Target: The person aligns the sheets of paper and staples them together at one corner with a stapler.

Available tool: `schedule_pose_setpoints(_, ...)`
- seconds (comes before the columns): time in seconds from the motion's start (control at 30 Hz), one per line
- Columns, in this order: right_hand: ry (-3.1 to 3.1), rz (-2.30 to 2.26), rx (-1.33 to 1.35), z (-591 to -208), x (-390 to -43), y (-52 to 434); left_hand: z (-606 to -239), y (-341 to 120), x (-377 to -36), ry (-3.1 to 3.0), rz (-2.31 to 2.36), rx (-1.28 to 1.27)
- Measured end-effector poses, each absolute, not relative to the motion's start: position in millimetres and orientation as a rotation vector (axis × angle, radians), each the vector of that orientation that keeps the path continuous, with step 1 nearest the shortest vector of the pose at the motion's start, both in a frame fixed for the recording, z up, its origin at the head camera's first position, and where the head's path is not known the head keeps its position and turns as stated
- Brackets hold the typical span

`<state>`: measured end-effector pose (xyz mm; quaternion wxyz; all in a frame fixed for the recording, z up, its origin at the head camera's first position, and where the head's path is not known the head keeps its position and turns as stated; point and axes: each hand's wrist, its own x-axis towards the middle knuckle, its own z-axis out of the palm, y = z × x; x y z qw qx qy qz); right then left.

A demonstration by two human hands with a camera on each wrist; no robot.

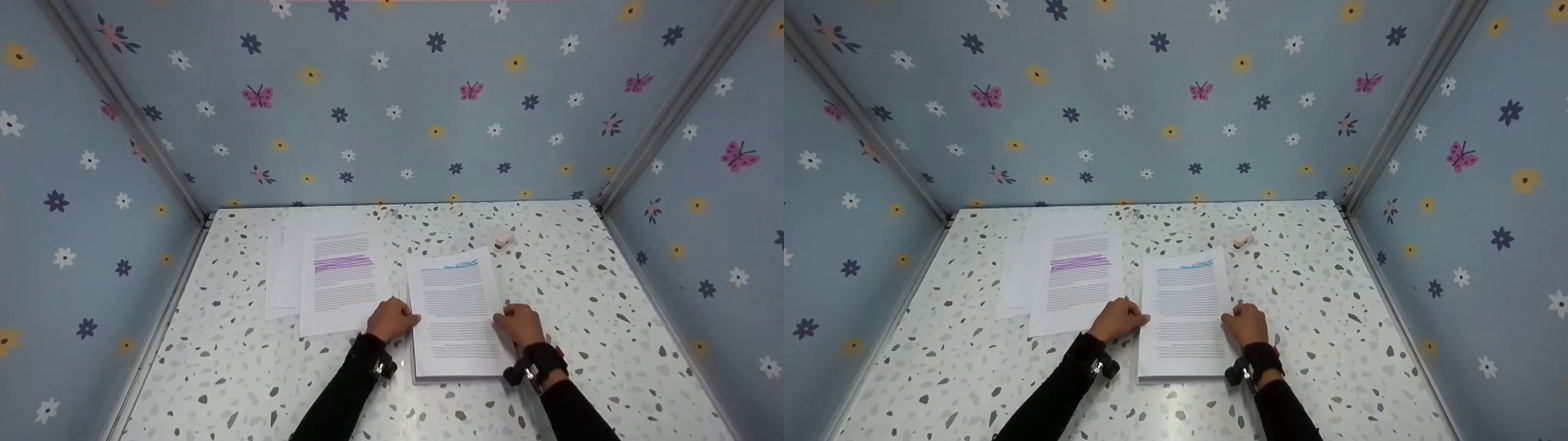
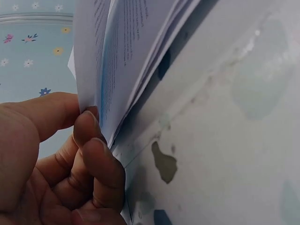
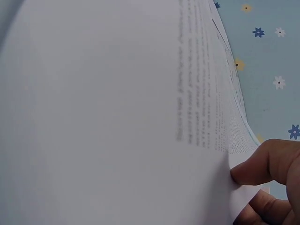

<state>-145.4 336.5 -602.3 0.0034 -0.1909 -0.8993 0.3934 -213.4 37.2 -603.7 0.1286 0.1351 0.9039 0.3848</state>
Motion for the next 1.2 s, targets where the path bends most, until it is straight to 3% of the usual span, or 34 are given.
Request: schedule_pose_setpoints(1.2, -2.844, 1.180, -0.537, -601.3, -143.8, 331.0, -602.4, 41.8, -204.9, 2.742, 1.005, 0.432)
